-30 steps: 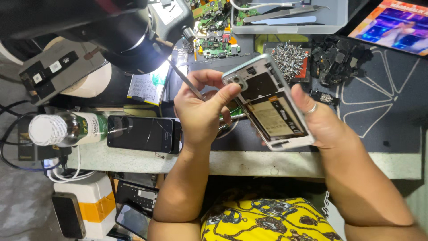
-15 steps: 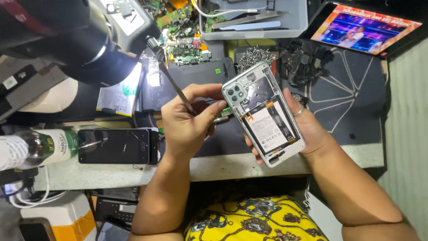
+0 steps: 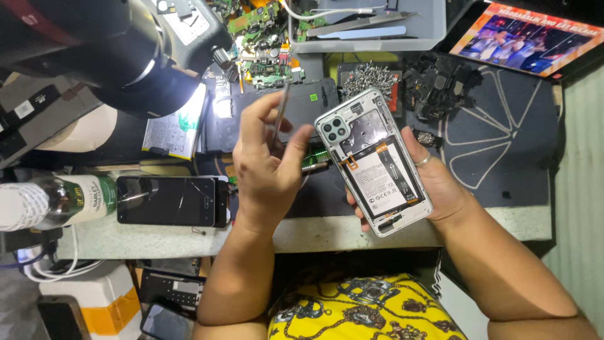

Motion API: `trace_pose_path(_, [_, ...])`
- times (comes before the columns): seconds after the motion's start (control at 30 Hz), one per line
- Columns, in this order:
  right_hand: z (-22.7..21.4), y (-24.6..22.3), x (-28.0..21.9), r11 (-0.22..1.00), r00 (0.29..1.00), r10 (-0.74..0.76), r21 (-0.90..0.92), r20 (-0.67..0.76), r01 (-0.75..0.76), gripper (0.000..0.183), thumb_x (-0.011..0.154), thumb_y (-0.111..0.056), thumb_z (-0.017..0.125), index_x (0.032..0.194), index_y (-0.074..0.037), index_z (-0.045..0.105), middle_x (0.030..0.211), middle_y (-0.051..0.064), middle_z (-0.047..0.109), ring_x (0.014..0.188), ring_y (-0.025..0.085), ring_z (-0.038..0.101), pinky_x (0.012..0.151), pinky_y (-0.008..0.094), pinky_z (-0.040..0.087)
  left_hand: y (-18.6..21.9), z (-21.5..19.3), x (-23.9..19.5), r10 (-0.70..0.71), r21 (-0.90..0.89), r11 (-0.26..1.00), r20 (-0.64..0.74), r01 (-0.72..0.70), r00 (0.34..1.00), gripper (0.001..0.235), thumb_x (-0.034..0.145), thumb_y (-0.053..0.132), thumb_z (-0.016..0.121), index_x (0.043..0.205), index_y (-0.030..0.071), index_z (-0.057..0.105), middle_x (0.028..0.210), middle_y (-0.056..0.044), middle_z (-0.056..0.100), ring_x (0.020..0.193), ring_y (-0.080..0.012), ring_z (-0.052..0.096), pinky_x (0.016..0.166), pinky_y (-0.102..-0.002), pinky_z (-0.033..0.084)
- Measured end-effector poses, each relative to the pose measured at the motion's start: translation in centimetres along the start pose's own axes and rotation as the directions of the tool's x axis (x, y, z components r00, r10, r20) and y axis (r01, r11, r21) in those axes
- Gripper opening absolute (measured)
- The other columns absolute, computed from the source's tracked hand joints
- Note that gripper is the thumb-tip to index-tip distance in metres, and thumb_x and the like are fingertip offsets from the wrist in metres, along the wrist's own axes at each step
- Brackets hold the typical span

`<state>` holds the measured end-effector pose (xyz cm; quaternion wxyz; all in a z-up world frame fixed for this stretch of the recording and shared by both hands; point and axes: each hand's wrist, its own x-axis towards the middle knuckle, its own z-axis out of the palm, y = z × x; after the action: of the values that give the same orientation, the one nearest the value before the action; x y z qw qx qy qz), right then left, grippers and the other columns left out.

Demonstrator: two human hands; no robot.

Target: The person disassembles a smartphone by prying open the back cover, removing screws, and detaching internal components including the battery and logic board. The person uses a metal prying tool and a screwdriver to separate parts and places them on the workbench.

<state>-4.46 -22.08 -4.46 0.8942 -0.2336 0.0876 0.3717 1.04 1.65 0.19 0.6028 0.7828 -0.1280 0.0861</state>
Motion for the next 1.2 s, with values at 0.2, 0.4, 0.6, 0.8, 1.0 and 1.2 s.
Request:
trace_pose_path(0.2, [0.1, 0.5, -0.4, 0.994, 0.994, -0.081, -0.075, -0.079, 0.075, 0.092, 0.091, -0.077, 0.049, 0.143, 0.000, 0.055, 0.107, 0.034, 0.067, 0.088, 0.044, 0.073, 0.072, 0.060, 0.061, 0.2, -1.0, 0.4, 0.201, 0.529, 0.835, -0.032, -0.154, 0.979, 0.029, 0.102, -0.001, 0.065, 0.127, 0.012, 0.068, 0.110, -0.010, 0.064, 0.094, -0.0283, 0.066, 0.080, -0.041, 0.052])
trace_pose_path(0.4, [-0.4, -0.1, -0.8, 0.957, 0.956, -0.290, -0.013, -0.034, 0.290, 0.099, 0.095, -0.082, 0.043, 0.139, 0.006, 0.055, 0.108, 0.030, 0.065, 0.087, 0.041, 0.070, 0.070, 0.058, 0.060, -1.0, -0.7, 0.8, 0.258, 0.756, 0.598, 0.131, -0.265, 0.957, 0.040, 0.083, 0.000, 0.069, 0.120, 0.015, 0.072, 0.103, -0.004, 0.062, 0.097, -0.0249, 0.060, 0.090, -0.044, 0.039])
trace_pose_path(0.6, [-0.9, -0.3, -0.5, 0.969, 0.964, -0.247, -0.029, -0.094, 0.245, 0.100, 0.094, -0.083, 0.042, 0.143, 0.004, 0.054, 0.107, 0.032, 0.065, 0.086, 0.040, 0.069, 0.070, 0.058, 0.060, -0.8, 0.4, 1.1, 0.294, 0.772, 0.548, 0.184, -0.323, 0.938, 0.044, 0.088, -0.003, 0.063, 0.131, 0.005, 0.068, 0.124, -0.006, 0.064, 0.114, -0.0263, 0.060, 0.104, -0.043, 0.040])
trace_pose_path(0.8, [-1.3, -0.5, -0.6, 0.972, 0.958, -0.234, -0.009, -0.162, 0.236, 0.100, 0.093, -0.084, 0.042, 0.143, 0.002, 0.052, 0.108, 0.032, 0.064, 0.086, 0.043, 0.069, 0.070, 0.059, 0.060, 0.8, -0.5, 1.2, 0.356, 0.470, 0.817, 0.045, -0.334, 0.934, 0.031, 0.099, -0.010, 0.068, 0.124, 0.008, 0.068, 0.111, -0.007, 0.068, 0.101, -0.0240, 0.068, 0.090, -0.034, 0.052])
trace_pose_path(1.0, [-2.0, -0.4, -0.8, 0.969, 0.953, -0.242, 0.008, -0.181, 0.247, 0.099, 0.094, -0.084, 0.042, 0.137, 0.005, 0.052, 0.106, 0.036, 0.063, 0.087, 0.048, 0.068, 0.071, 0.061, 0.059, 3.5, -3.3, 0.2, 0.387, 0.536, 0.716, 0.230, -0.448, 0.893, 0.028, 0.099, -0.009, 0.070, 0.123, 0.003, 0.067, 0.110, -0.009, 0.068, 0.098, -0.0261, 0.066, 0.088, -0.036, 0.052])
trace_pose_path(1.2, [-2.5, -0.4, -0.7, 0.971, 0.956, -0.234, -0.002, -0.178, 0.238, 0.099, 0.095, -0.084, 0.042, 0.136, 0.005, 0.052, 0.105, 0.037, 0.062, 0.086, 0.050, 0.067, 0.073, 0.064, 0.059, 3.3, -5.4, -1.1, 0.211, 0.606, 0.583, 0.530, -0.541, 0.821, 0.024, 0.086, 0.003, 0.070, 0.110, 0.002, 0.069, 0.100, -0.009, 0.065, 0.090, -0.0283, 0.063, 0.082, -0.040, 0.050])
